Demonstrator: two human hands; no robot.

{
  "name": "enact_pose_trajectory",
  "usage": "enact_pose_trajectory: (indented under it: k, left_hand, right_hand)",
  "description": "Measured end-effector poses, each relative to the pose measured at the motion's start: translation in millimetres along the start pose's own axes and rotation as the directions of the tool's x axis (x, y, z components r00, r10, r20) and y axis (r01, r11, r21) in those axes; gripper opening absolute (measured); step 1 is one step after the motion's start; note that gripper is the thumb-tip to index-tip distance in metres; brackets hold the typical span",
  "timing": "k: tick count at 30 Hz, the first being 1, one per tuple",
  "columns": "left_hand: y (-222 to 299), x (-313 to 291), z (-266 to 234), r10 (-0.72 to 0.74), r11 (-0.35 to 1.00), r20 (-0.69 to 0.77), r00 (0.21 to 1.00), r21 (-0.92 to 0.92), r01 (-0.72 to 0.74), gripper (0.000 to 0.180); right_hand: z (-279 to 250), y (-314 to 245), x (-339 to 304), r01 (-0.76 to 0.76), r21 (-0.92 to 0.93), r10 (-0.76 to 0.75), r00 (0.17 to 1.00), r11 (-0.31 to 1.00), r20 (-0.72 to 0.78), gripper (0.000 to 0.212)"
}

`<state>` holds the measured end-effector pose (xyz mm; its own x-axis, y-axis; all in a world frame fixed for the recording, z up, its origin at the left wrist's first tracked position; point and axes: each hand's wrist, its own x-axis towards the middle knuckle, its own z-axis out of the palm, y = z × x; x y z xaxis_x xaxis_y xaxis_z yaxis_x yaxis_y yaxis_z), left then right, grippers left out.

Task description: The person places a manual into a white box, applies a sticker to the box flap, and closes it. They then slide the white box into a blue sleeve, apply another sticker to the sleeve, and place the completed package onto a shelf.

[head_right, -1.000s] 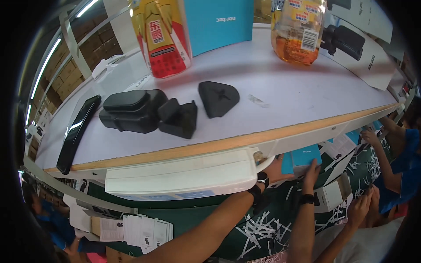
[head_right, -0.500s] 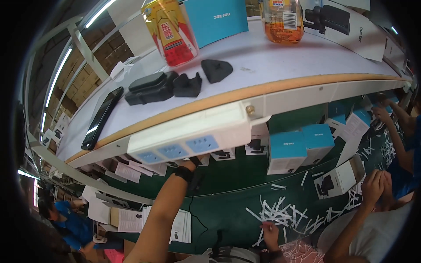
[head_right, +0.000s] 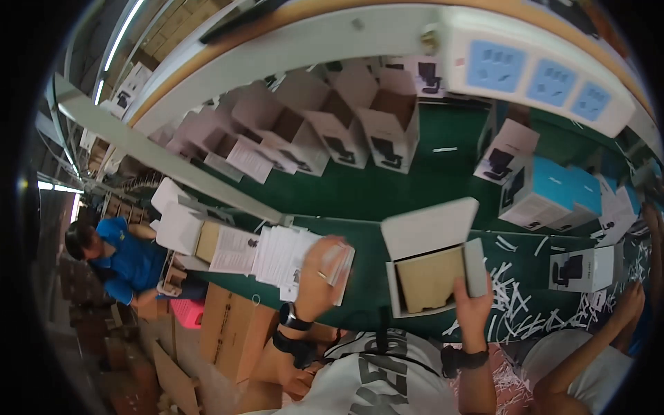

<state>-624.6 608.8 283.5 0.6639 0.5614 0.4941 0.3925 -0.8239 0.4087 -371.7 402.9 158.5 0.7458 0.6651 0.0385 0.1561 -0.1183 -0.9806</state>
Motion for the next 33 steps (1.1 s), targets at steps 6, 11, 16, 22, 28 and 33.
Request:
enact_pose_trajectory:
  k: [6, 11, 16, 22, 28, 33]
  left_hand:
    - [-172, -178, 19, -0.601, 0.733, -0.059, 0.797, 0.356, 0.58, 0.04]
    - [-161, -171, 67, -0.524, 0.681, -0.187, 0.831, 0.495, 0.54, 0.045]
    - [-180, -173, 70, -0.591, 0.73, -0.261, 0.763, 0.231, 0.644, 0.042]
    - [-191, -171, 42, -0.817, 0.515, -0.068, 0.572, 0.358, 0.779, 0.039]
    - [-68, -81, -14, -0.897, 0.111, -0.021, 0.442, -0.978, 0.179, 0.046]
    - [14, -90, -46, -0.518, 0.523, -0.078, 0.852, -0.817, 0.244, 0.051]
  right_hand:
    - [47, -10, -30, 0.033, 0.053, -0.028, 0.996, 0.998, -0.085, 0.054]
    - [46, -15, -37, 0.119, -0.019, -0.117, 0.991, 0.993, 0.067, 0.056]
    - [-17, 24, -71, -0.327, 0.166, 0.253, 0.899, 0.93, 0.357, 0.053]
    - [-29, 67, -108, -0.68, 0.293, 0.646, 0.732, 0.672, 0.217, 0.036]
    - [-19, 62, -128, -0.71, 0.269, 0.657, 0.704, 0.651, 0.269, 0.028]
    - [-6, 68, -120, -0.744, 0.207, 0.652, 0.661, 0.636, 0.373, 0.03]
